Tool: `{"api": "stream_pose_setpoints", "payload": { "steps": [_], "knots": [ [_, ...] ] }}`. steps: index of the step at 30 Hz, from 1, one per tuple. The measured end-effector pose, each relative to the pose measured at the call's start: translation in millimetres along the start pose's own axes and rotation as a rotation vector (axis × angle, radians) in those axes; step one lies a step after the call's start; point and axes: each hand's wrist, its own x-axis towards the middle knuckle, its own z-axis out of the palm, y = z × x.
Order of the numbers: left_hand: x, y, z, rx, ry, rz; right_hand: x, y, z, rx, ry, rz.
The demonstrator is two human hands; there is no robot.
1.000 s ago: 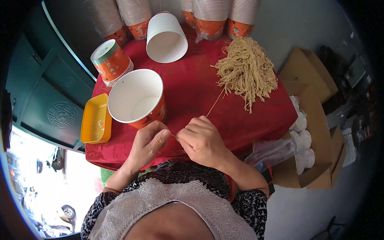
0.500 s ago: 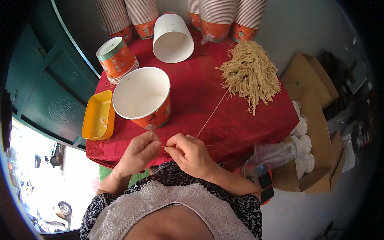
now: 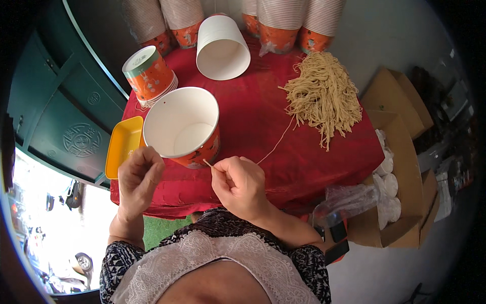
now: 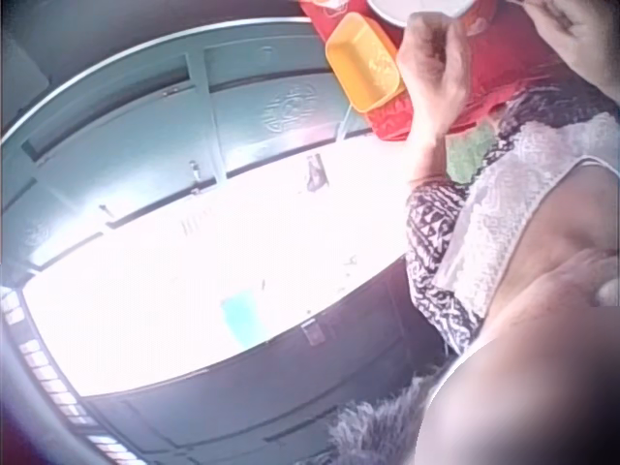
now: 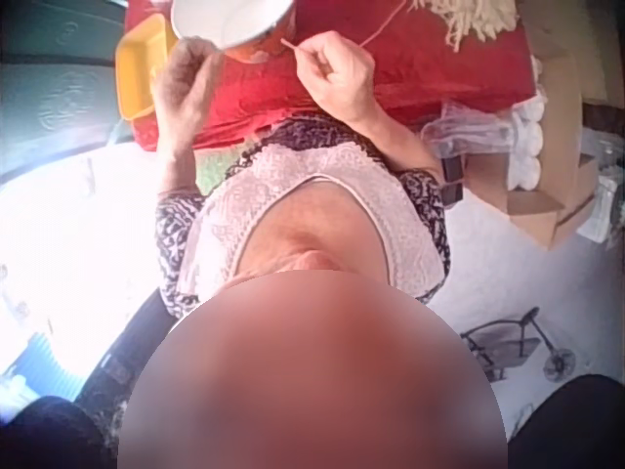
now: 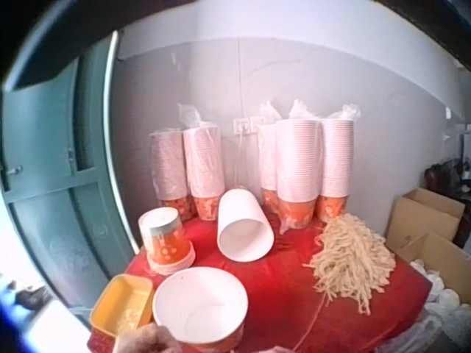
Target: Attaching a string handle to paper food bowls.
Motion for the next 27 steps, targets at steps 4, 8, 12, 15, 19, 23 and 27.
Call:
{"api": "stream_pose_setpoints", "payload": {
  "steps": [4, 8, 12, 15, 19, 23, 27],
  "knots": [
    [19.5, 0.4, -3.7, 0.168, 0.009, 0.027, 3.0, 11.4, 10.6, 0.011, 0.033, -0.026],
    [32.8, -5.9, -5.9, 0.261, 0.035, 0.051, 7.4, 15.6, 15.2, -0.039, 0.052, -0.105],
    [41.1, -2.3, -7.2, 0.298, 0.023, 0.072, 10.9, 18.4, 16.1, -0.094, 0.060, -0.142],
    [45.4, -2.3, -8.0, 0.301, 0.008, 0.073, 11.1, 21.3, 18.0, -0.107, 0.065, -0.148],
    [49.8, -2.2, -7.6, 0.306, 0.002, 0.077, 11.5, 22.6, 19.7, -0.117, 0.070, -0.149],
    [54.3, -1.5, -6.9, 0.326, 0.001, 0.100, 11.6, 24.9, 20.5, -0.127, 0.059, -0.155],
    [58.4, 8.1, -8.8, 0.427, -0.086, 0.085, 12.4, 25.7, 22.3, -0.142, 0.040, -0.161]
  ]
}}
